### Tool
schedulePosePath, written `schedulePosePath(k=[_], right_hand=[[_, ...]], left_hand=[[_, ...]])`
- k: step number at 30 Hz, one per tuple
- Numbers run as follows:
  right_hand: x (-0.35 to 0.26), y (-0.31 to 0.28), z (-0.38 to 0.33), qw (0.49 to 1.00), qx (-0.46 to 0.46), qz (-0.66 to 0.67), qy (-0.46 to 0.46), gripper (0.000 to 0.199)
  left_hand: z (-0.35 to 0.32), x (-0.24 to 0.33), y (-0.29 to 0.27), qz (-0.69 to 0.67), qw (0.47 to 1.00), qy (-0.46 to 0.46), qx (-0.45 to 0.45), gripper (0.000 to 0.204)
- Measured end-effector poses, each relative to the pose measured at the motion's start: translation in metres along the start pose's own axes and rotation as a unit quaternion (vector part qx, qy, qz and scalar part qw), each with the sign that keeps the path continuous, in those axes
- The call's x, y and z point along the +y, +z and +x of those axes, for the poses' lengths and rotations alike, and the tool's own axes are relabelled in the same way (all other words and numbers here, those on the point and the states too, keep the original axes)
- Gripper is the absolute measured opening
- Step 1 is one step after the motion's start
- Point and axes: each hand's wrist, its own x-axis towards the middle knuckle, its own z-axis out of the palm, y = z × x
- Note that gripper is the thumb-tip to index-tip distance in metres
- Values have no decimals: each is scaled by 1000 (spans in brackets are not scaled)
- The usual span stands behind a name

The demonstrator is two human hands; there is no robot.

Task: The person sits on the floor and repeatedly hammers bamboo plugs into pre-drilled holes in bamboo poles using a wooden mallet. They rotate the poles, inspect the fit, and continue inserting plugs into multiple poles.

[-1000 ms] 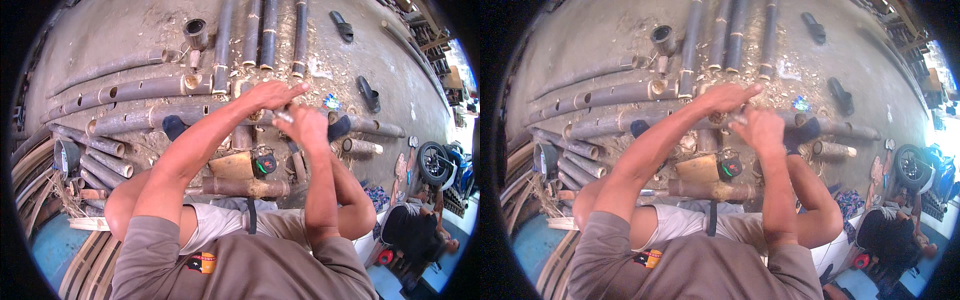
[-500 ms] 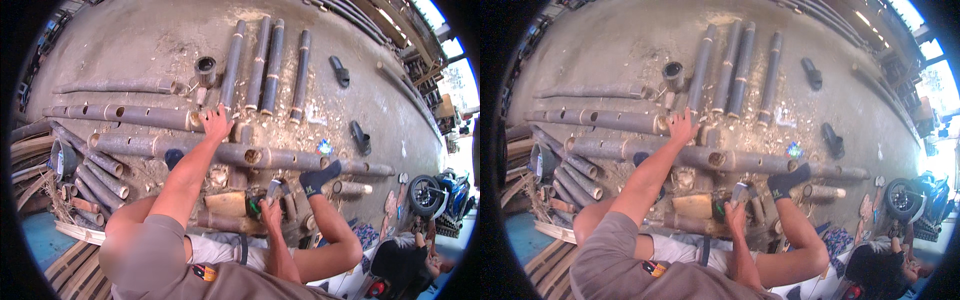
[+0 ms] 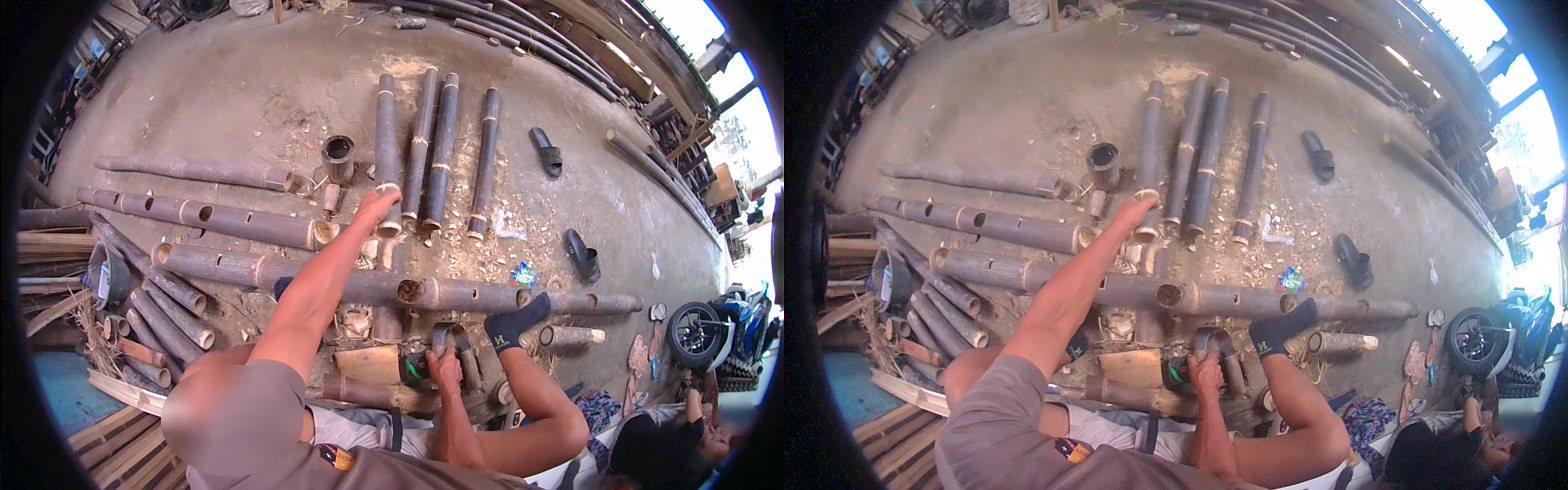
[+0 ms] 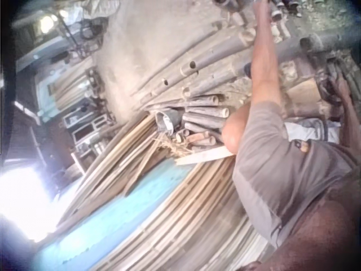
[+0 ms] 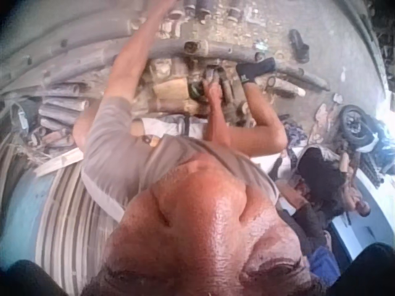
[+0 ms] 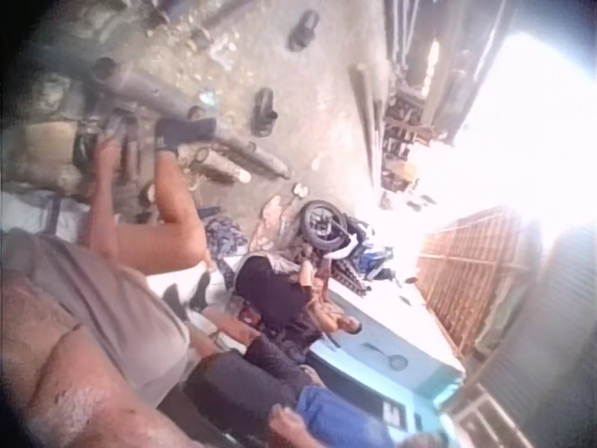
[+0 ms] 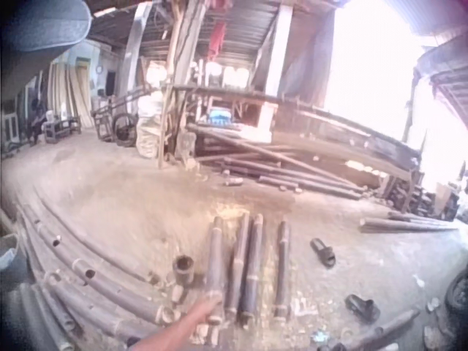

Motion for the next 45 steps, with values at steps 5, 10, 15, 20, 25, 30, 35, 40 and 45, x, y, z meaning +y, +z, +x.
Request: schedulePosePath(k=[5, 10, 15, 20, 25, 30, 35, 40, 45], right_hand=[[20, 3, 3, 1000, 19, 15, 3, 69], [27, 12, 3, 996, 73, 48, -4, 69], [14, -9, -12, 991, 101, 88, 15, 58], [14, -9, -10, 985, 115, 131, 8, 59], [26, -4, 3, 979, 71, 193, -6, 56], [26, -8, 7, 962, 96, 249, -60, 57], [10, -35, -4, 929, 113, 328, -130, 57], [-87, -164, -39, 866, 210, 329, -313, 54], [-224, -348, -151, 633, 198, 283, -693, 58]], left_hand=[[-71, 34, 12, -59, 995, 83, -21, 53], [-149, 17, 26, -53, 967, 248, 34, 67], [-163, 124, 18, -141, 923, 348, 87, 54], [-187, 126, 24, -208, 871, 442, 61, 47], [-213, 80, 37, -220, 885, 411, 2, 42], [-204, 50, 36, -165, 880, 443, 38, 52], [-223, 48, 45, -106, 881, 456, 71, 56], [-231, 48, 58, -50, 879, 469, 67, 59], [-226, 50, 57, -38, 878, 474, 51, 65]])
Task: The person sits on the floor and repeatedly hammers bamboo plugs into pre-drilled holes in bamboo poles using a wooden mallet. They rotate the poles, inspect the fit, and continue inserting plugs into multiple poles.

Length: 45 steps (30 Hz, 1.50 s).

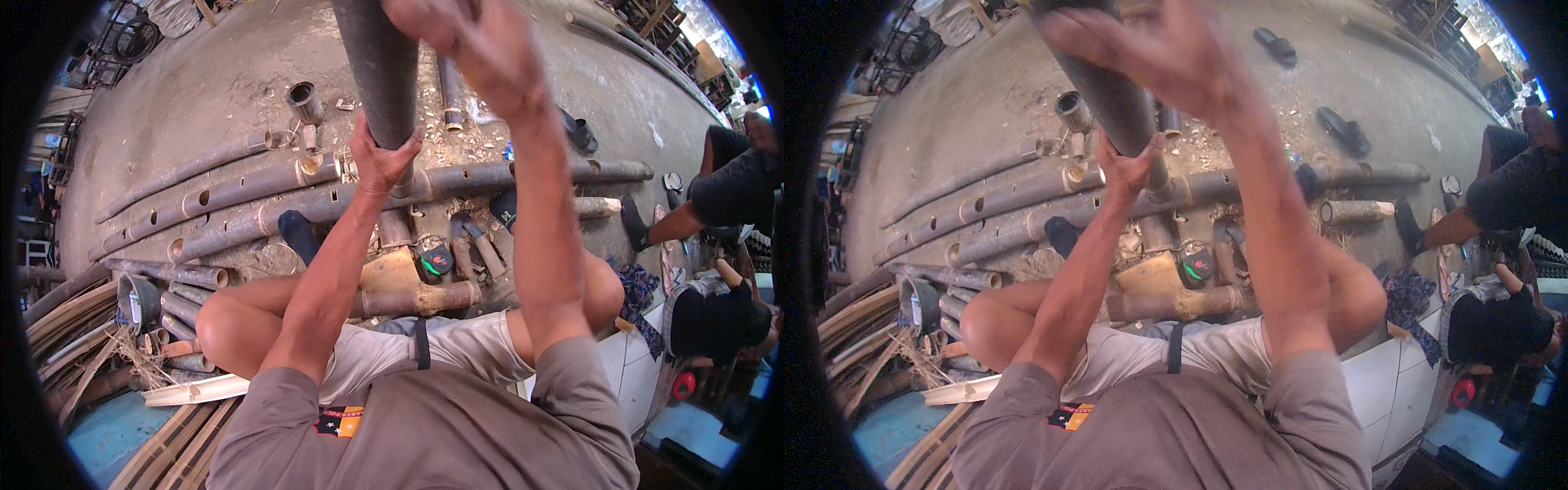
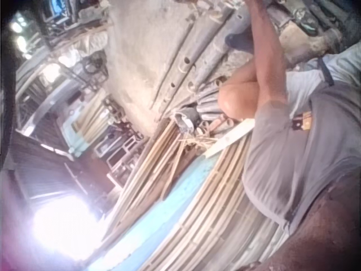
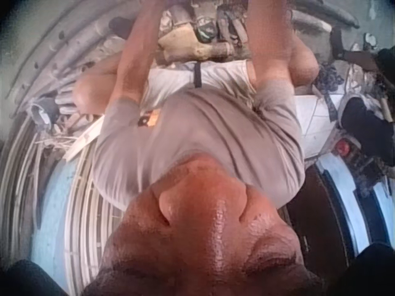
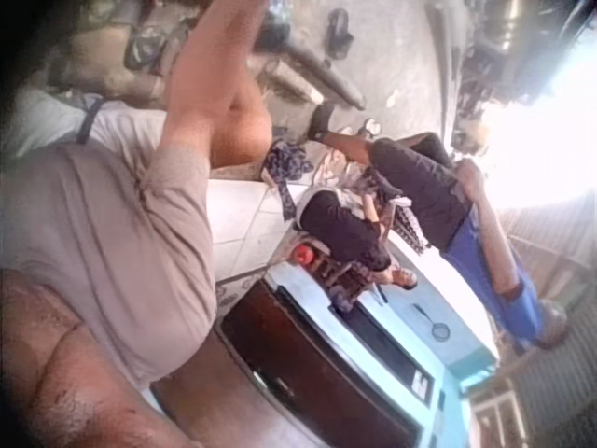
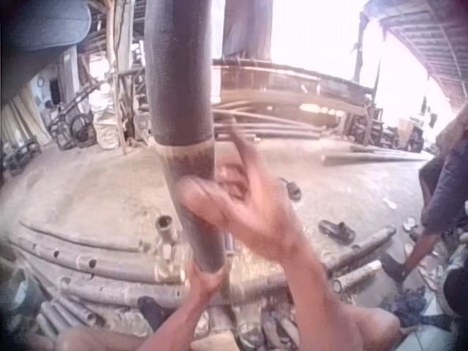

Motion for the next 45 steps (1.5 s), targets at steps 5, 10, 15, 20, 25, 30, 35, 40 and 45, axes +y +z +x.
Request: schedulePosePath(k=[5, 10, 15, 20, 25, 30, 35, 40, 45], right_hand=[[-13, 10, 75, 971, -13, 227, -71, 54], [-11, 5, 71, 956, -5, 288, -48, 57], [-23, 7, 62, 960, 75, 270, 4, 66], [26, 19, 31, 977, 176, 118, -13, 54], [105, 51, -185, 912, -35, -169, 373, 36], [111, 104, -429, 660, -589, -280, 372, 55], [82, 103, -429, 613, -623, -316, 370, 63], [56, 75, -374, 685, -571, -412, 185, 63], [-85, -35, -216, 725, -523, -315, 317, 79]], left_hand=[[-15, 3, 15, 34, 998, -41, -15, 72], [-22, 1, 21, 88, 996, 0, 2, 75], [-3, 46, 16, 59, 997, -29, -36, 73], [43, 114, 24, 9, 999, -27, -37, 68], [52, 139, 12, 41, 998, -10, -42, 63], [42, 122, 26, 0, 997, -43, -60, 63], [41, 128, 24, -38, 997, -20, -70, 63], [43, 133, 10, -4, 993, -9, -122, 60], [43, 142, -1, -22, 989, -40, -139, 63]])
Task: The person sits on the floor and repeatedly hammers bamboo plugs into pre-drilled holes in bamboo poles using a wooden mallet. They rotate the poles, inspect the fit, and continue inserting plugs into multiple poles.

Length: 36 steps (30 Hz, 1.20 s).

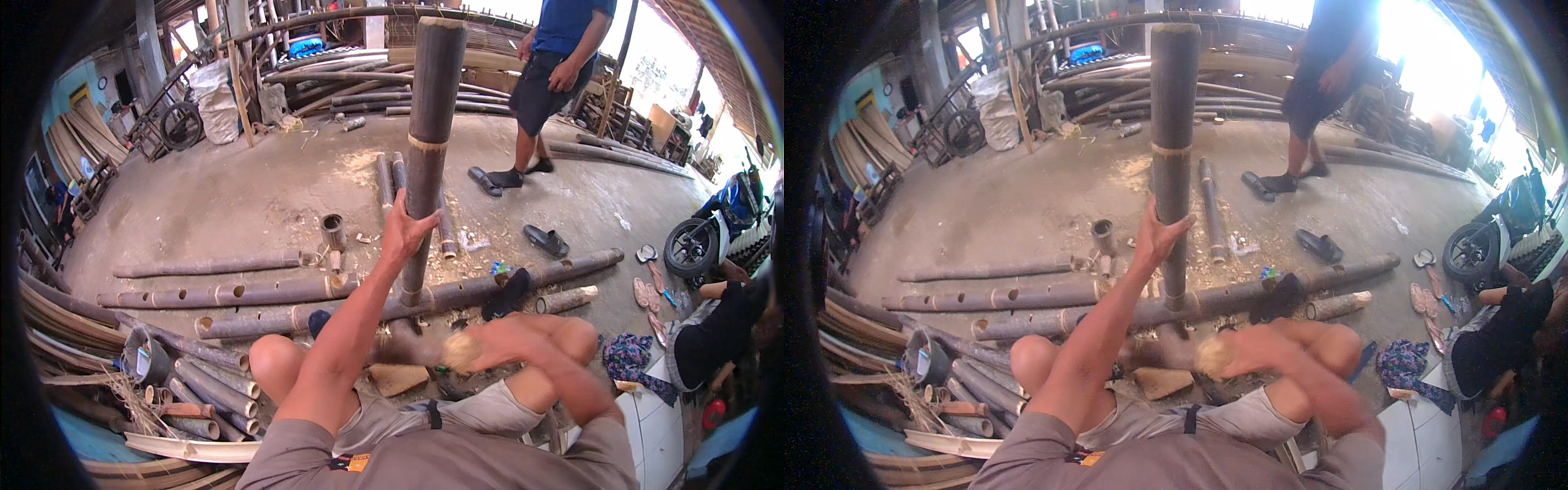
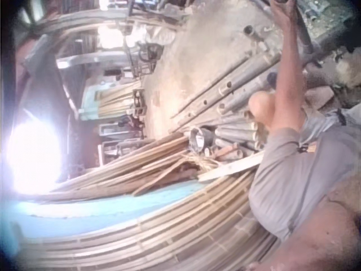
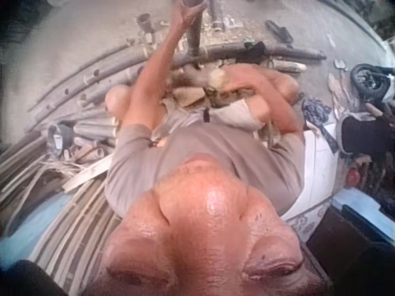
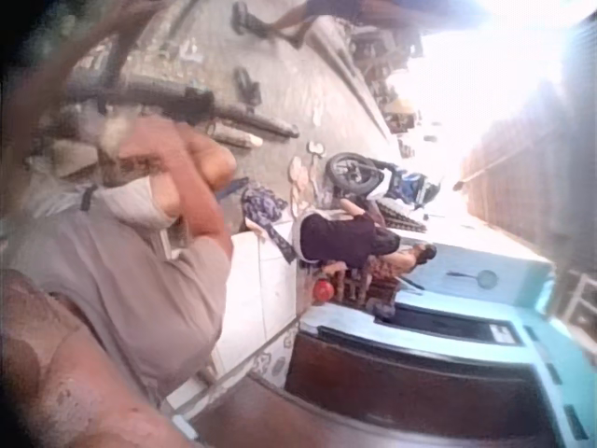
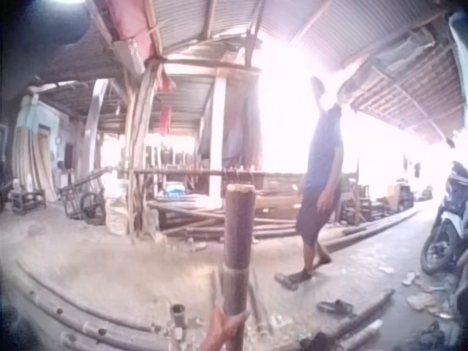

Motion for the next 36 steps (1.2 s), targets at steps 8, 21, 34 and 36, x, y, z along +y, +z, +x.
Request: schedulePosePath(k=[8, 21, 34, 36], right_hand=[[86, -77, -124, 964, 24, 259, -56, 60], [-3, -53, -166, 863, 51, 492, -100, 112], [18, -242, -195, 850, 502, -17, 158, 103], [42, -227, -171, 857, 497, 12, 133, 101]], left_hand=[[20, -33, 1, 6, 999, 4, -42, 85], [6, -24, 3, -42, 999, 18, -20, 69], [3, -15, 7, -12, 1000, -17, 0, 66], [0, -25, -18, 39, 998, -33, 21, 66]])
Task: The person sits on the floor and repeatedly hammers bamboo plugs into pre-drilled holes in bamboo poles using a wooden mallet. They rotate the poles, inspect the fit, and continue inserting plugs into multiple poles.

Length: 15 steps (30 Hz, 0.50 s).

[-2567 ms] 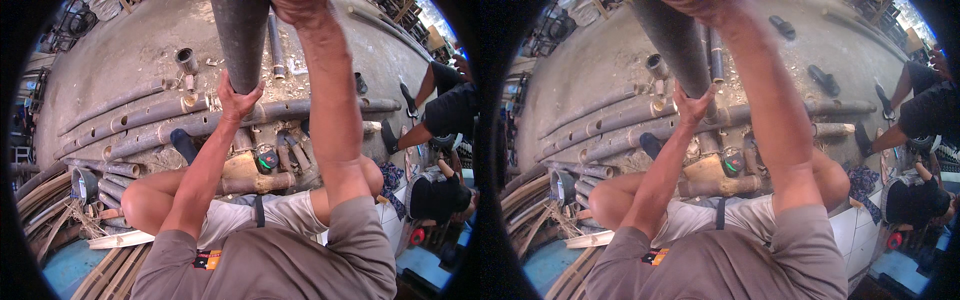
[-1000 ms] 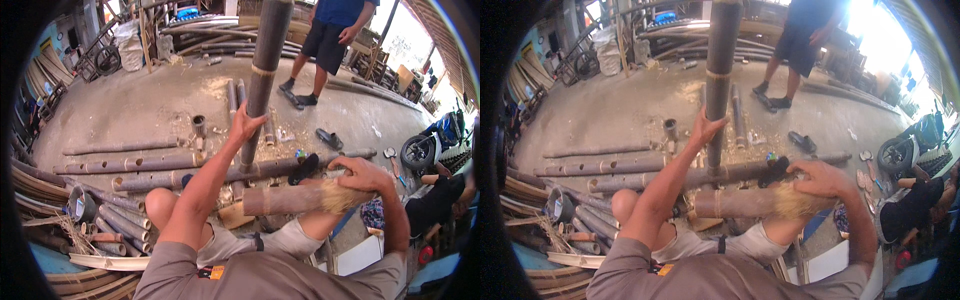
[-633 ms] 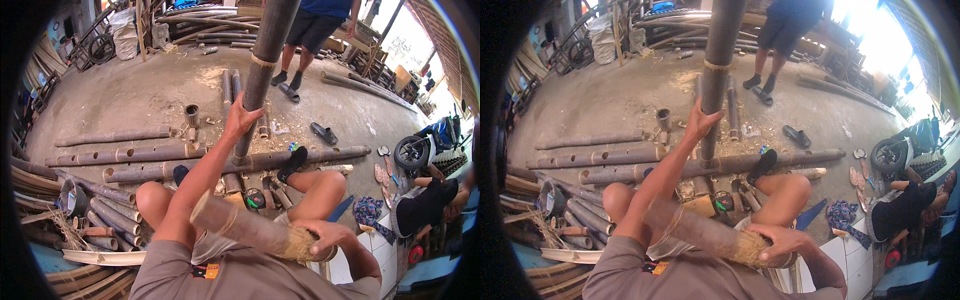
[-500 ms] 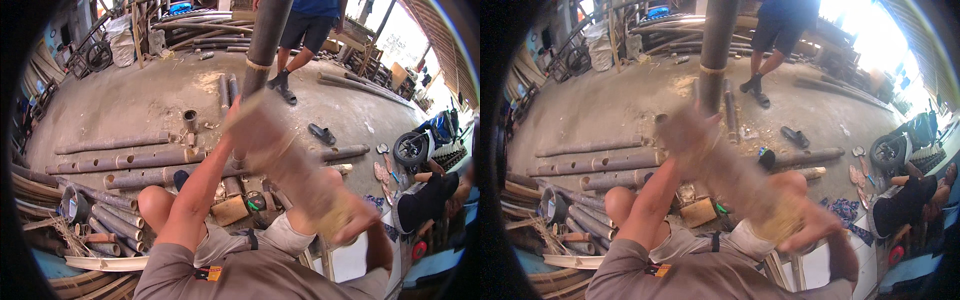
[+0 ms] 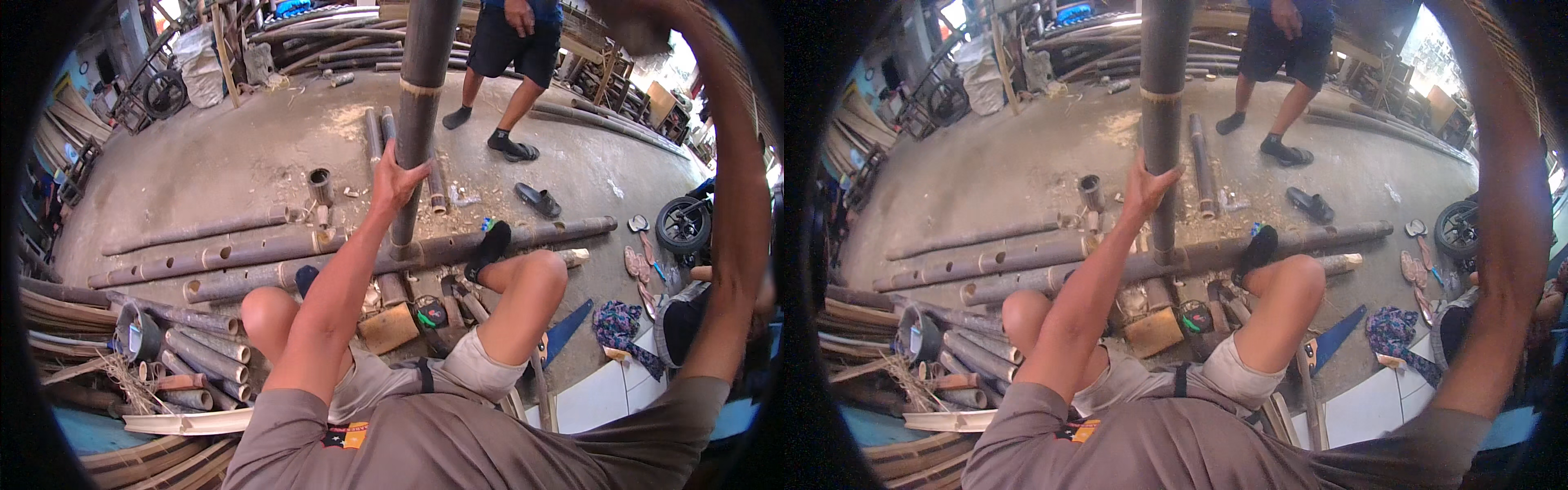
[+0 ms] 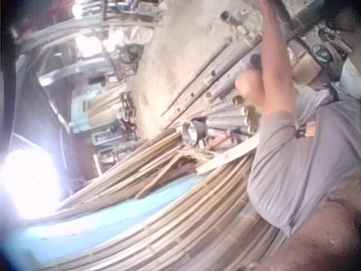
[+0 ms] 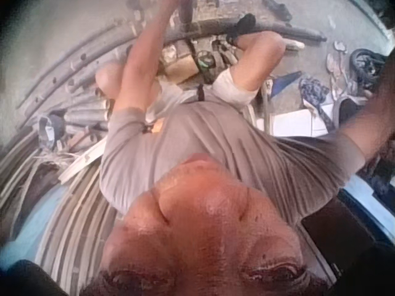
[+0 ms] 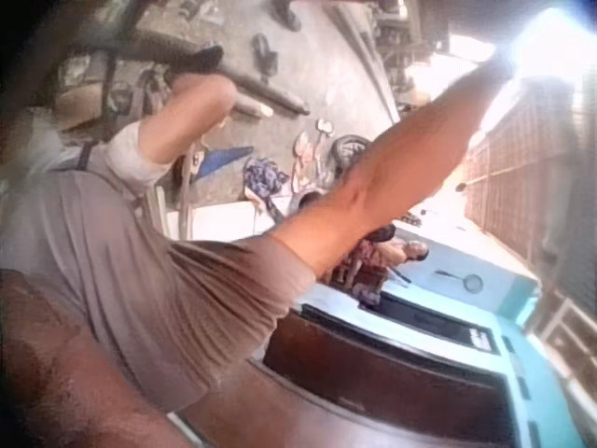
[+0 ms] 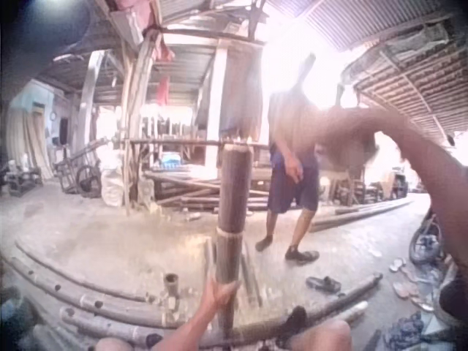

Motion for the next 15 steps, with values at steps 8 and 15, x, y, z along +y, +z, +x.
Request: schedulePosePath(k=[8, 15], right_hand=[[-4, -27, -29, 997, 15, -62, 51, 95], [14, -28, -47, 996, 11, -59, 70, 90]], left_hand=[[8, -11, 34, -51, 997, 52, -22, 60], [3, -7, 23, -50, 998, 36, -12, 58]])
